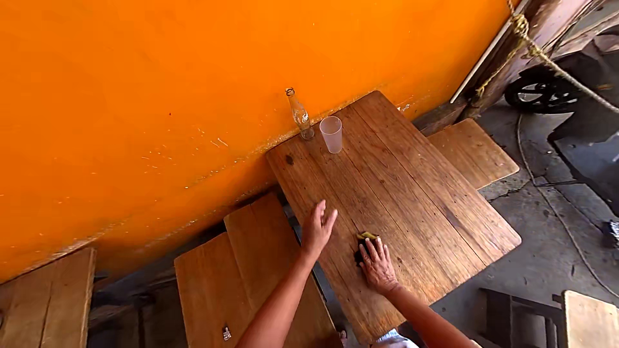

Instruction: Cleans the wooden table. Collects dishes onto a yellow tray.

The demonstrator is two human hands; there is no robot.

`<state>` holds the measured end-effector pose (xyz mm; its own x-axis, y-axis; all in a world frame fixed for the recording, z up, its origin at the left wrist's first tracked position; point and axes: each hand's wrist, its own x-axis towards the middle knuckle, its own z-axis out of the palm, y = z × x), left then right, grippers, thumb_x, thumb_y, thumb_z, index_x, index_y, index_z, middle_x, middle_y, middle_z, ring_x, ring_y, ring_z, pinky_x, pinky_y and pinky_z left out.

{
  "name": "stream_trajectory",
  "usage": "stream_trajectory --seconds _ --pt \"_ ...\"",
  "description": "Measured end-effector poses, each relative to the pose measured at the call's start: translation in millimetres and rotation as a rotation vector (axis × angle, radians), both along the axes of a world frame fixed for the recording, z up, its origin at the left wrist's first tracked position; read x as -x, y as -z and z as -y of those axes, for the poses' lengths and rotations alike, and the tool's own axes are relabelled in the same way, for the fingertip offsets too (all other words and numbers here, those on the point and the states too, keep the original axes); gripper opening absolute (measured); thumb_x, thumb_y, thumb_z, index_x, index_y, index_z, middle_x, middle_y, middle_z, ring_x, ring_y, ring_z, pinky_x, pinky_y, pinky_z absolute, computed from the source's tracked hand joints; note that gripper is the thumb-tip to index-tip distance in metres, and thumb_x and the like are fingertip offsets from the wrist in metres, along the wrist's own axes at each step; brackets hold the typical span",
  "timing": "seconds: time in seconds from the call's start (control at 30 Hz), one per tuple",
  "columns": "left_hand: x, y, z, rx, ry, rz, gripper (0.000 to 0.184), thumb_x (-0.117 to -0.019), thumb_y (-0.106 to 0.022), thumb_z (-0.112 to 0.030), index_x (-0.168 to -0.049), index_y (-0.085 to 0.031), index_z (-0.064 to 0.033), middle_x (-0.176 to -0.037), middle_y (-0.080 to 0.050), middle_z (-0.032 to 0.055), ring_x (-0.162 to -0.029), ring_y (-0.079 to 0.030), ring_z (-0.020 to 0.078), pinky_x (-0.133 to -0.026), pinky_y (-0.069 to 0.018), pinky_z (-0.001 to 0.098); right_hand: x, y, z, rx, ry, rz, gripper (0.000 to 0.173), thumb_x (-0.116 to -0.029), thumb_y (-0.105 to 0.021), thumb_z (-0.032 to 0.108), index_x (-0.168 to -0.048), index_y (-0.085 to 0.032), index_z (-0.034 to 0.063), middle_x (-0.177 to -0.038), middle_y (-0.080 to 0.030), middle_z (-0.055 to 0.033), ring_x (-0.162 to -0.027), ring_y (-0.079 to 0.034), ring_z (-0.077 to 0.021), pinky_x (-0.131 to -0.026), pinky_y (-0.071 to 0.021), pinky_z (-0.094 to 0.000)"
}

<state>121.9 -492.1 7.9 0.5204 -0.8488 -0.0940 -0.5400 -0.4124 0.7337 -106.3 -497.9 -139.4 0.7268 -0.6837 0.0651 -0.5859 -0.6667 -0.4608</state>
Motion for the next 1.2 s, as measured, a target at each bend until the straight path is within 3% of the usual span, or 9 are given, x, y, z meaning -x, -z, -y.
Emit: stream_trajectory --seconds 0.2,0.4,0.57,0.63,0.7,0.77,0.93,1.1,1.2 --pt "-59.7 -12.4 172.8 0.061 -0.322 -0.080 0.071 -0.1049 -0.050 -0.053 -0.149 -0.046 0.0032 -0.147 -0.052 0.0280 -0.137 -0.051 0.0377 -0.114 -0.0412 0.0519 -12.0 -6.4 150.4 0.031 0.375 -0.012 0.063 -0.0998 -0.053 0.039 -0.152 -0.049 0.0035 -0.161 -0.020 -0.0403 -0.147 -0.019 -0.0641 -0.116 -0.0179 -0.0767" --pt "-102.6 18.9 272.7 -0.061 -0.501 -0.235 0.071 -0.0987 -0.065 -0.046 -0.147 -0.046 0.0017 -0.136 -0.058 0.0279 -0.128 -0.056 0.0393 -0.103 -0.0463 0.0578 -51.1 -1.9 232.1 -0.033 0.406 -0.124 0.069 -0.1029 -0.045 0.043 -0.159 -0.036 0.0029 -0.167 -0.011 -0.0323 -0.154 -0.009 -0.0553 -0.122 -0.0096 -0.0686" --pt "-123.8 22.3 285.8 -0.188 -0.528 -0.311 0.033 -0.1024 -0.053 -0.019 -0.128 -0.061 0.0010 -0.121 -0.064 0.0240 -0.100 -0.068 0.0327 -0.083 -0.0582 0.0488 -85.3 -0.7 259.9 -0.001 0.335 -0.056 0.082 -0.1011 -0.046 0.046 -0.160 -0.024 -0.0065 -0.168 -0.010 -0.0318 -0.156 -0.010 -0.0489 -0.125 -0.0104 -0.0626" --pt "-137.3 12.4 280.1 -0.157 -0.419 -0.090 0.034 -0.1044 -0.054 -0.022 -0.127 -0.064 0.0021 -0.129 -0.063 0.0225 -0.115 -0.065 0.0307 -0.096 -0.0550 0.0479 -101.5 -3.3 271.7 -0.011 0.326 -0.028 0.090 -0.0974 -0.052 0.048 -0.160 -0.019 -0.0077 -0.167 -0.006 -0.0330 -0.157 -0.008 -0.0478 -0.126 -0.0113 -0.0587" --pt "-153.5 -9.3 275.1 -0.082 -0.329 0.204 0.039 -0.1050 -0.055 -0.031 -0.123 -0.070 0.0000 -0.147 -0.053 0.0214 -0.137 -0.051 0.0325 -0.114 -0.0412 0.0477 -119.4 -3.7 287.5 -0.033 0.309 -0.028 0.094 -0.0941 -0.057 0.049 -0.160 -0.021 -0.0061 -0.167 -0.002 -0.0335 -0.157 -0.005 -0.0478 -0.126 -0.0102 -0.0573" --pt "-172.7 -25.4 277.4 0.023 -0.333 0.246 0.044 -0.1051 -0.054 -0.036 -0.126 -0.071 -0.0009 -0.158 -0.040 0.0251 -0.148 -0.037 0.0365 -0.121 -0.0317 0.0484 -137.3 2.6 302.5 0.003 0.285 -0.026 0.091 -0.0919 -0.056 0.053 -0.159 -0.029 -0.0031 -0.167 -0.003 -0.0341 -0.156 -0.007 -0.0501 -0.125 -0.0118 -0.0598" --pt "-201.8 -36.5 299.0 0.251 -0.415 -0.180 0.043 -0.1053 -0.058 -0.029 -0.137 -0.056 -0.0004 -0.139 -0.059 0.0157 -0.131 -0.055 0.0206 -0.109 -0.0459 0.0391 -170.3 8.0 328.8 0.044 0.211 -0.078 0.089 -0.0933 -0.048 0.057 -0.160 -0.031 0.0005 -0.169 -0.013 -0.0260 -0.157 -0.009 -0.0458 -0.124 -0.0119 -0.0620" --pt "-223.2 -23.0 314.0 0.076 -0.355 0.071 0.038 -0.1079 -0.049 -0.031 -0.127 -0.068 -0.0035 -0.143 -0.054 0.0172 -0.136 -0.048 0.0227 -0.113 -0.0385 0.0384 -168.9 8.9 330.5 0.050 0.189 -0.085 0.083 -0.0994 -0.042 0.055 -0.160 -0.029 0.0005 -0.168 -0.024 -0.0214 -0.158 -0.011 -0.0425 -0.126 -0.0089 -0.0605" --pt "-222.3 -15.2 306.8 -0.041 -0.349 0.296 0.044 -0.1075 -0.048 -0.036 -0.128 -0.069 -0.0032 -0.149 -0.048 0.0227 -0.141 -0.043 0.0289 -0.117 -0.0345 0.0389 -168.7 15.1 327.7 0.107 0.246 0.027 0.079 -0.0985 -0.047 0.054 -0.159 -0.036 0.0047 -0.169 -0.015 -0.0265 -0.156 -0.014 -0.0468 -0.125 -0.0151 -0.0597"
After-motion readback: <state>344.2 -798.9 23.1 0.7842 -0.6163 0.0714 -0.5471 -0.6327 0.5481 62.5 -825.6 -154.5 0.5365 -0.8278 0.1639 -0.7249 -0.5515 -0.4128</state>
